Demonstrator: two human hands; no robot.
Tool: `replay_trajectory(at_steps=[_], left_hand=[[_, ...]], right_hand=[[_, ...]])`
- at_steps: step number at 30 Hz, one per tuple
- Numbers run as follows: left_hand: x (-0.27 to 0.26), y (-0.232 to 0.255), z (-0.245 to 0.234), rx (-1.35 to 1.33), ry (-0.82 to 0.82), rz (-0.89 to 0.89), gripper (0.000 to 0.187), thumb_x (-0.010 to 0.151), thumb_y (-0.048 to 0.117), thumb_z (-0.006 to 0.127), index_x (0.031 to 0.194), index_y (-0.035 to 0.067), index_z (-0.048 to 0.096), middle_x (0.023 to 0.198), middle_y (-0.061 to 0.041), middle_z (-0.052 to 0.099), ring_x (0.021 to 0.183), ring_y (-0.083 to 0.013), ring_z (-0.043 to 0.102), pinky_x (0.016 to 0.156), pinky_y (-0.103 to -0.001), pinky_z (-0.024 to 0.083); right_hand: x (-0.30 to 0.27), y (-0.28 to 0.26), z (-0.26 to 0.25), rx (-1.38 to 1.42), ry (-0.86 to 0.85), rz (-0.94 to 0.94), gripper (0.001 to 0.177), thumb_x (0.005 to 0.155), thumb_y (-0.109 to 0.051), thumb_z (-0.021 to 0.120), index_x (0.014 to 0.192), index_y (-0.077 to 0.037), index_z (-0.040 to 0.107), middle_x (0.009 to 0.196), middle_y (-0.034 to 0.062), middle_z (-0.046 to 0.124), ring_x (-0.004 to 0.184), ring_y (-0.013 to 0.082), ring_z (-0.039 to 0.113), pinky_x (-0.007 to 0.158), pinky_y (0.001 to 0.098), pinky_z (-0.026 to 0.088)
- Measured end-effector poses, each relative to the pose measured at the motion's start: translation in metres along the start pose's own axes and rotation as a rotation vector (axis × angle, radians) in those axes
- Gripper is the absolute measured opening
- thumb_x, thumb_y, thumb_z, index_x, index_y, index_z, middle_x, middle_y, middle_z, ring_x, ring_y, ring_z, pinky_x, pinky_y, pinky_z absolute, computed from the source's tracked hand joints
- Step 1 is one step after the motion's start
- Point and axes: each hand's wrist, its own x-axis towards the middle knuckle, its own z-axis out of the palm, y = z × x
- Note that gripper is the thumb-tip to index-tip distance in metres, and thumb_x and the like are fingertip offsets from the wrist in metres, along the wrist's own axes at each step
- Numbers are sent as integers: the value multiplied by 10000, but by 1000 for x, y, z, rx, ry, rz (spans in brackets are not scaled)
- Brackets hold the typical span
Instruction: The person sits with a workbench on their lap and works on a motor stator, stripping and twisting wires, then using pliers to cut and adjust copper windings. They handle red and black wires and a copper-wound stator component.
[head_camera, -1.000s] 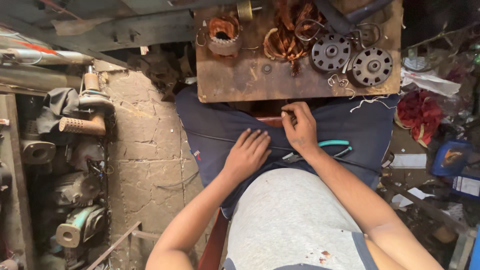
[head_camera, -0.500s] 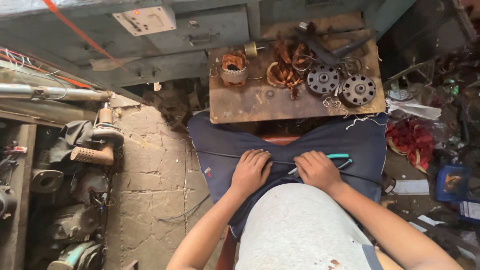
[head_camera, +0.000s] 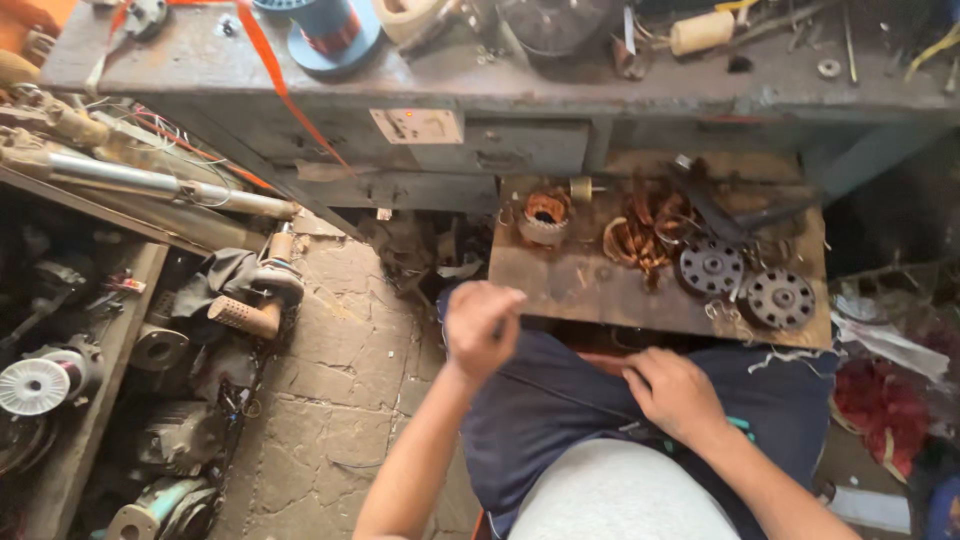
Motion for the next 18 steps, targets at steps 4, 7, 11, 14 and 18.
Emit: replay_trajectory(at_steps=[4,7,11,14,18], left_hand=[[95,-44,-40,96,187,134,274,878,-97,686,1076,88,645,1005,-36,740,925,-231,676,948,-405,502],[162,-102,-69,241,277,226,214,914,-96,671,1054,62,634,1013,-91,723,944,-285,672,958,-443,493],[251,-234,-72,855,356,-40,171,972,38,764,1095,16,647,997,-159,671,913,-363,633,832,-436,486],[277,-303,-57,941,-5,-507,182,978,37,749,1119,7,638,1027,-162,667,944,-359,630,859,-433,484],[286,-346,-51,962,-253,-841,201,985,35,730,1152,-6,626,1066,-167,662,984,-353,625,895,-429,482]], right_hand=[[82,-43,-49,56,128,-129,73,842,-120,717,899,-80,701,884,93,705,835,319,679,745,421,550],[147,-57,-83,-51,386,-409,128,841,-63,739,955,-65,682,941,113,689,888,322,667,791,436,535],[252,-38,-97,-345,590,-585,178,973,-104,784,1106,-59,674,1059,114,655,1007,333,655,895,450,516],[300,-19,-81,-502,641,-582,224,1012,-239,784,1138,-84,684,1086,105,645,1024,319,643,946,464,493],[306,-7,-47,-589,821,-462,279,998,-410,750,1077,-143,728,1005,66,647,917,290,608,897,448,459]])
